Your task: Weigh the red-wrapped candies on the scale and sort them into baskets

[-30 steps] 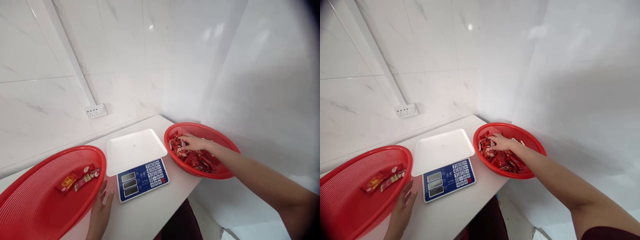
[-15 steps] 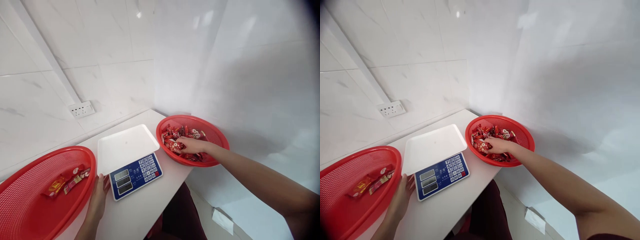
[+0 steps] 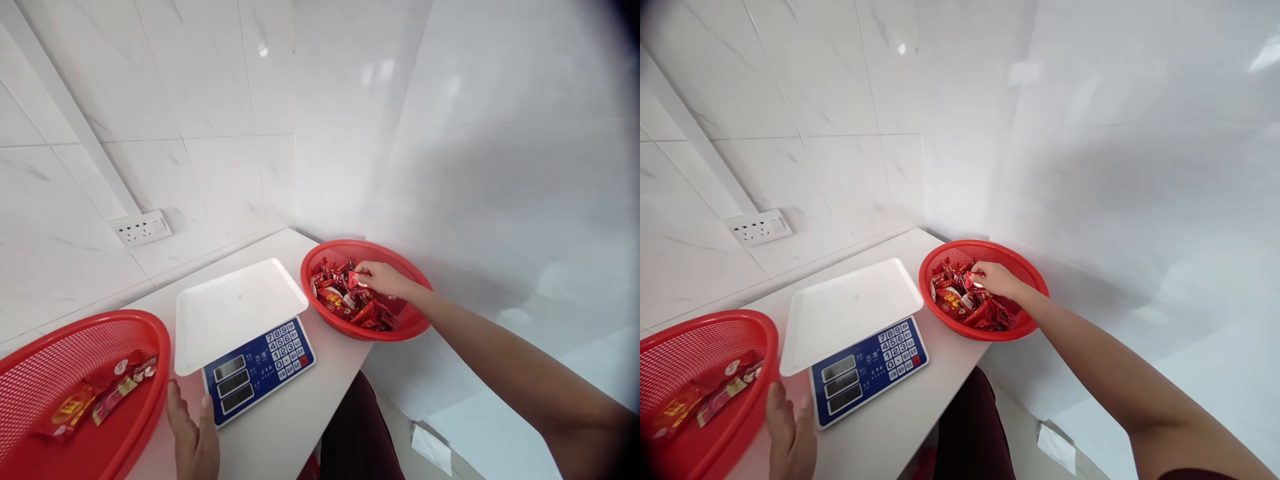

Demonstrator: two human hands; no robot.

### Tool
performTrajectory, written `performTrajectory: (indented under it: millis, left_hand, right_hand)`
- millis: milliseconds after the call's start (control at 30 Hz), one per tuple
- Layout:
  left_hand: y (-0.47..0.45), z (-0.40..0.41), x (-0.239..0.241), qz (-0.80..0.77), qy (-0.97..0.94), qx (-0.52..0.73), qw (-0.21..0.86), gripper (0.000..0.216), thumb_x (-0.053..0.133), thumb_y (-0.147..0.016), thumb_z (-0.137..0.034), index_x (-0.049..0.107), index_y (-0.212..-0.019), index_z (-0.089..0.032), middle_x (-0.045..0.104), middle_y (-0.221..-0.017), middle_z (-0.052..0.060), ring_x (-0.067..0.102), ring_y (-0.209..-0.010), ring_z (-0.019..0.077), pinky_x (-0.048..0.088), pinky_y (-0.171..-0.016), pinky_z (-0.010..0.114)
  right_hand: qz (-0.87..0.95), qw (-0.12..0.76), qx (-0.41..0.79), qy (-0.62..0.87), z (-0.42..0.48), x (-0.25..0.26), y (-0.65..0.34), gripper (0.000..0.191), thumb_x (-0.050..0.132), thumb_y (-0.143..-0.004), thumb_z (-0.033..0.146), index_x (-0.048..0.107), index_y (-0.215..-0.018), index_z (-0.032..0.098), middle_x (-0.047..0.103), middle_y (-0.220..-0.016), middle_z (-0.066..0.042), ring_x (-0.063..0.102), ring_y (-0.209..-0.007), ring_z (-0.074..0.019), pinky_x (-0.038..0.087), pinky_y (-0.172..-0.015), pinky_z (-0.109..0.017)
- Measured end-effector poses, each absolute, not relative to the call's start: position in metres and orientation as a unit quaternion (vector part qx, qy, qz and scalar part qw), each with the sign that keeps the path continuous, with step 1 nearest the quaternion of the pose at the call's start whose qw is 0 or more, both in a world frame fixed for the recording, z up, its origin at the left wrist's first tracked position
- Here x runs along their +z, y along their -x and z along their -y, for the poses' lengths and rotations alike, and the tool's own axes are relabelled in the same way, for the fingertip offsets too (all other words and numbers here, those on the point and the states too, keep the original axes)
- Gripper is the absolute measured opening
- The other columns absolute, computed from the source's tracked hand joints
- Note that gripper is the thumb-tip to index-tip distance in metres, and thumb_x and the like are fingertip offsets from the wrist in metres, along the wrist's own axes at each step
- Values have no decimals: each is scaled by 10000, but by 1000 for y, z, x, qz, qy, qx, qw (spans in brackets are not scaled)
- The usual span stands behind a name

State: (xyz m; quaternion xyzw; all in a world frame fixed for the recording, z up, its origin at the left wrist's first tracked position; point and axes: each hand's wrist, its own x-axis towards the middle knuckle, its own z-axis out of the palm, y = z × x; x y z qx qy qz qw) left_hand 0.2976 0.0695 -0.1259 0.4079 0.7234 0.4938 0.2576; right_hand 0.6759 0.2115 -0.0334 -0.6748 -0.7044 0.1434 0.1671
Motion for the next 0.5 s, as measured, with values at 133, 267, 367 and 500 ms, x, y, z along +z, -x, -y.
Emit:
performTrajectory:
  millis: [133, 267, 367, 500]
  left_hand:
    - [-299, -64, -136, -689, -493, 506, 161, 746, 387, -850, -471, -19, -1427, -231, 6, -1512, 100, 70, -1373, 301, 124, -1096, 501]
    - [-308, -63, -132, -578, -620, 530, 22, 718, 468, -842, -325, 27, -1408, -301, 19, -1511, 78, 53, -1378, 282, 110, -1094, 523]
    - [-316, -66, -124, -536, -652, 537, 2, 707, 467, -845, -241, 43, -1403, -331, 23, -1512, 57, 70, -1378, 276, 128, -1093, 519]
    - [-318, -76, -115, -518, -664, 539, 27, 665, 449, -854, -208, 93, -1402, -329, 87, -1504, 52, 109, -1375, 254, 149, -1101, 480]
  right_hand:
    - [703, 121, 151, 684, -231, -47, -669, 363, 494, -795, 450, 584, -1046, 205, 655, -1031, -81, 601, -918, -233, 445, -770, -308]
    - [712, 47, 165, 681, -250, -66, -655, 617, 585, -704, 564, 546, -1144, 134, 624, -1109, -161, 592, -965, -293, 443, -797, -348]
    - [692, 34, 135, 708, -259, -71, -647, 492, 536, -762, 514, 595, -1048, 118, 647, -1045, -176, 609, -908, -295, 448, -763, -364]
    - [682, 66, 109, 721, -259, -49, -646, 339, 435, -833, 410, 645, -924, 159, 661, -1013, -135, 595, -938, -280, 442, -764, -351]
